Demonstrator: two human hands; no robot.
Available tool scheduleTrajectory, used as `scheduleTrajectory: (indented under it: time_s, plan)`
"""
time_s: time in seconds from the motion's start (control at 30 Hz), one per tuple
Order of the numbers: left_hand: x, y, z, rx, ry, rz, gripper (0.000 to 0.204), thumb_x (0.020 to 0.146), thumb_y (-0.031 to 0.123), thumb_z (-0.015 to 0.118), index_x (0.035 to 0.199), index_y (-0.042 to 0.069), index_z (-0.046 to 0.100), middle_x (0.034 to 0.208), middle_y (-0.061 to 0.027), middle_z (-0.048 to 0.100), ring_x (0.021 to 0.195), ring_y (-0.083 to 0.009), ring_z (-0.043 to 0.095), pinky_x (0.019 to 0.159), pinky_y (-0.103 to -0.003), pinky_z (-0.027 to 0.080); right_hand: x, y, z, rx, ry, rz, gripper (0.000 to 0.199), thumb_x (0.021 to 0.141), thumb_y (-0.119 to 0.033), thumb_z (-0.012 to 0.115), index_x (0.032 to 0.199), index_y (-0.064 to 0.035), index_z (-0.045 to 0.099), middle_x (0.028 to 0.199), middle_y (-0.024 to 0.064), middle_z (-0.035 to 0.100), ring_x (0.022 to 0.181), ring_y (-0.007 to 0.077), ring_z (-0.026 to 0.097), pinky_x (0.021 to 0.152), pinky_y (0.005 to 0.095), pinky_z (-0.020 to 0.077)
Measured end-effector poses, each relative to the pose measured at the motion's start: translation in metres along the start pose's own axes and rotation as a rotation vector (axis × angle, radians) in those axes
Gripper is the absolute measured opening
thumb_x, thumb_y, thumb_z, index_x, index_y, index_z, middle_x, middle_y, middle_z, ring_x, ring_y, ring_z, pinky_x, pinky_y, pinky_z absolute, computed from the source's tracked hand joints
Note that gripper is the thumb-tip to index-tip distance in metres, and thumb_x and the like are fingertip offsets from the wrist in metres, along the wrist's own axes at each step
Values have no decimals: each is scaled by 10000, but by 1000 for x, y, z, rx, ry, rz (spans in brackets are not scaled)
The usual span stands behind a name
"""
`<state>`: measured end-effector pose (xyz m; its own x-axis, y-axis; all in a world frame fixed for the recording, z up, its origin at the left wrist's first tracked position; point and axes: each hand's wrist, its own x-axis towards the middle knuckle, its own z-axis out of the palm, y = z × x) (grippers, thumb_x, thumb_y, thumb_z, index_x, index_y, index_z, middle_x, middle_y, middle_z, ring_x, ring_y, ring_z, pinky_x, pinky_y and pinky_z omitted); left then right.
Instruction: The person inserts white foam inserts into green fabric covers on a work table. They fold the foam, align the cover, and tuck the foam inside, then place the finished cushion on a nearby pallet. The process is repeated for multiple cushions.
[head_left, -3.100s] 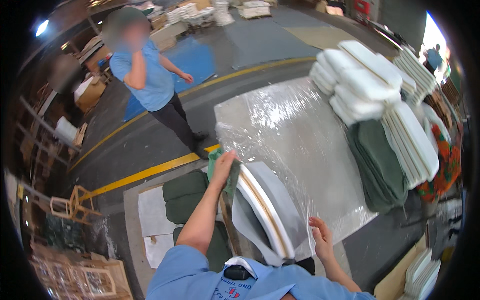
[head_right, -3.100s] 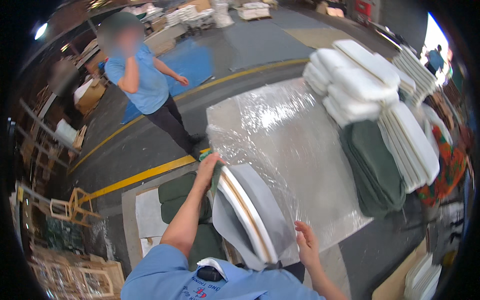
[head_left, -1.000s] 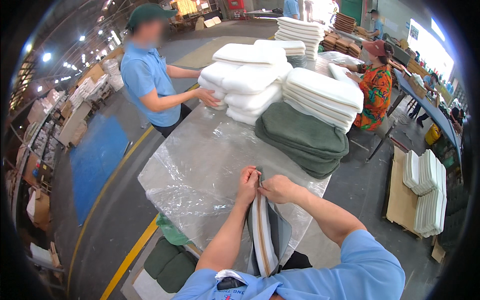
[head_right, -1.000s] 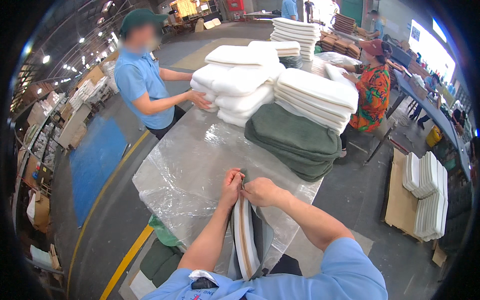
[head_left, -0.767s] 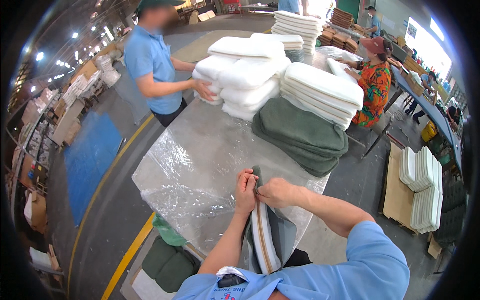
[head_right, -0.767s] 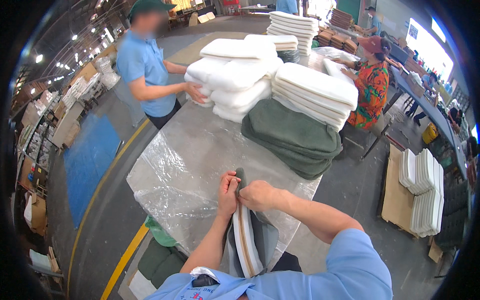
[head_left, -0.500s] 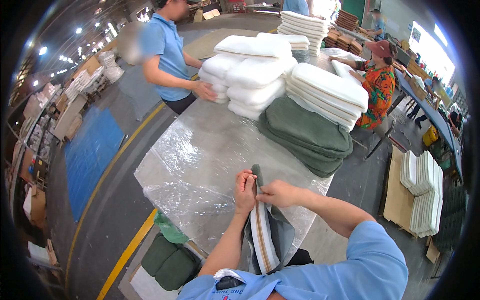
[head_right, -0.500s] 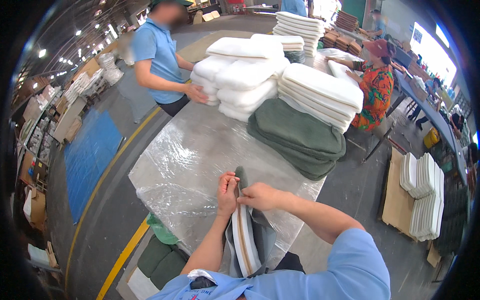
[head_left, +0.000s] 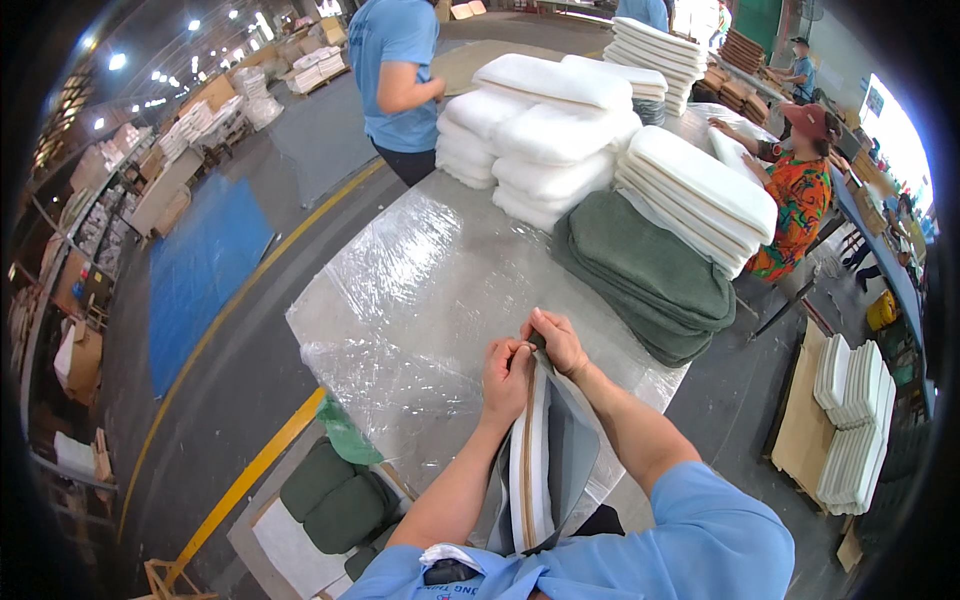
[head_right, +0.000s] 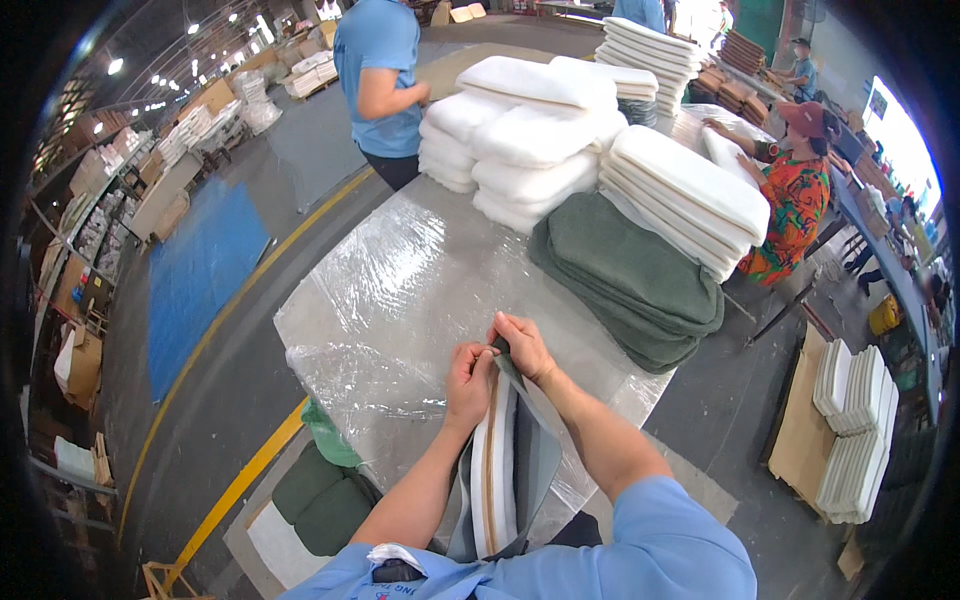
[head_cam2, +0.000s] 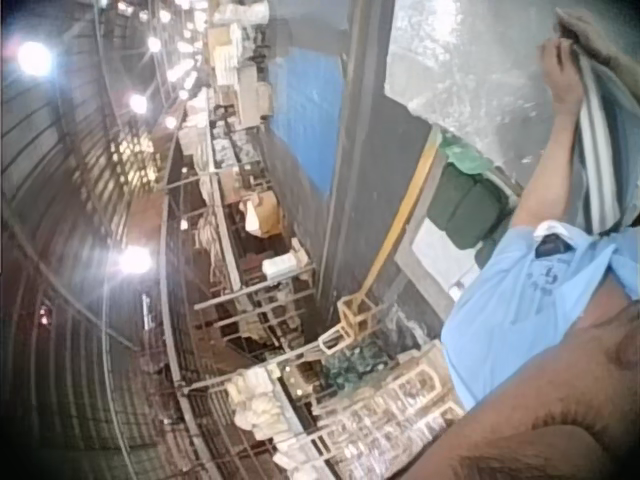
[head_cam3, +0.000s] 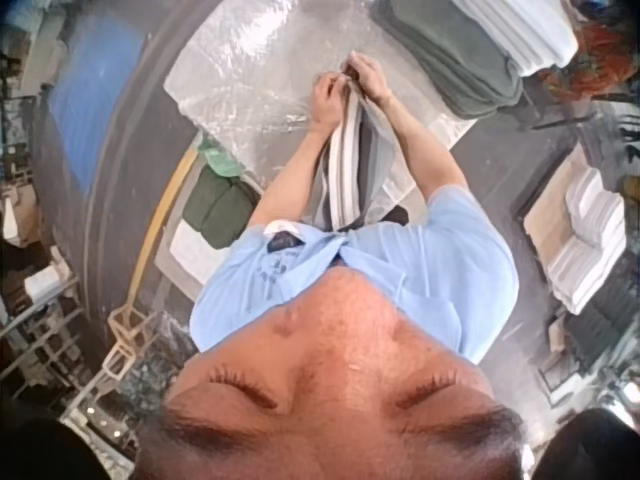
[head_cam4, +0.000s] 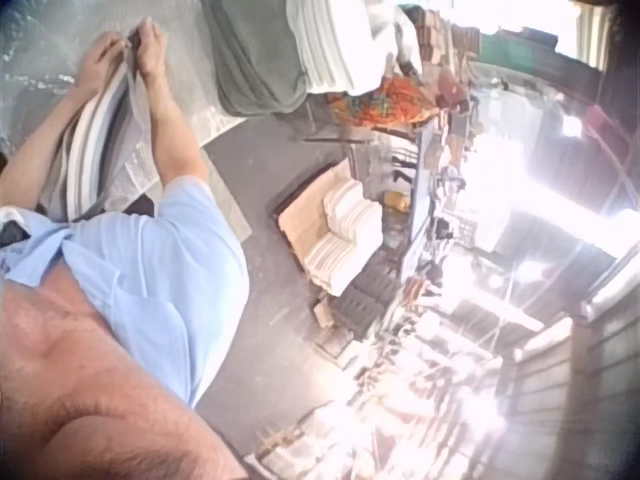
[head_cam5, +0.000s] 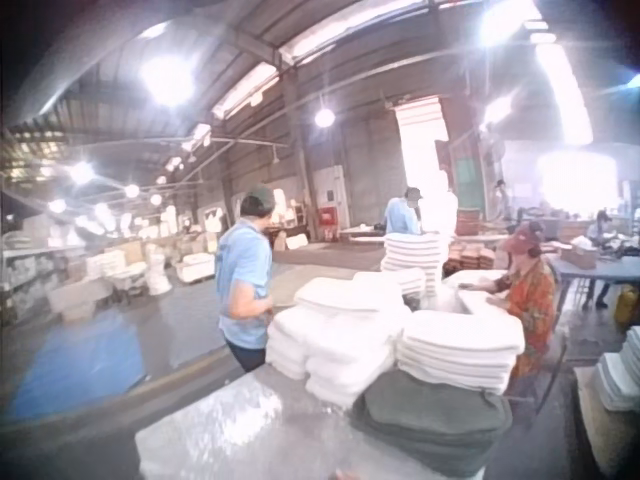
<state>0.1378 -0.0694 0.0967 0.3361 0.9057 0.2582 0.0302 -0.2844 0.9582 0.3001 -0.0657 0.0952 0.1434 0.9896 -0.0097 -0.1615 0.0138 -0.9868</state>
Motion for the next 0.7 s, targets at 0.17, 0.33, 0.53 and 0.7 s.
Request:
scheduleTrajectory:
  time_s: [0.17,0.33,0.53,0.7]
  plan:
    - [1,-3,12,-300,66,-212,198,1118,194,594,1228,37,642,1104,-65,624,1020,-176,627,968,-352,501,14,-12,-15,-326,-86,58,649,1067,-545,553,714,-15,676,695,53,628,725,161,567,717,356,475]
    - [-1,-9,2,-410,399,-242,338,1159,323,494,1319,44,600,1103,-72,629,985,-193,642,916,-341,514,30,-26,0,-548,-149,189,643,1045,-531,573,682,-10,674,638,73,610,661,206,579,679,397,478]
    - [-104,-44,-73,183,-9,-317,474,1084,416,561,1333,24,656,1213,-155,694,1069,-296,683,948,-433,531,11,-31,-20,-182,-130,131,418,1020,-377,626,810,-28,719,886,83,724,880,190,639,818,365,501]
    - [-230,-19,-82,692,-282,266,460,1046,376,646,1343,26,674,1269,-169,703,1135,-304,682,983,-438,538,-43,-33,-58,-72,52,392,291,979,-226,641,1188,-47,737,1132,64,723,1009,192,661,945,337,521]
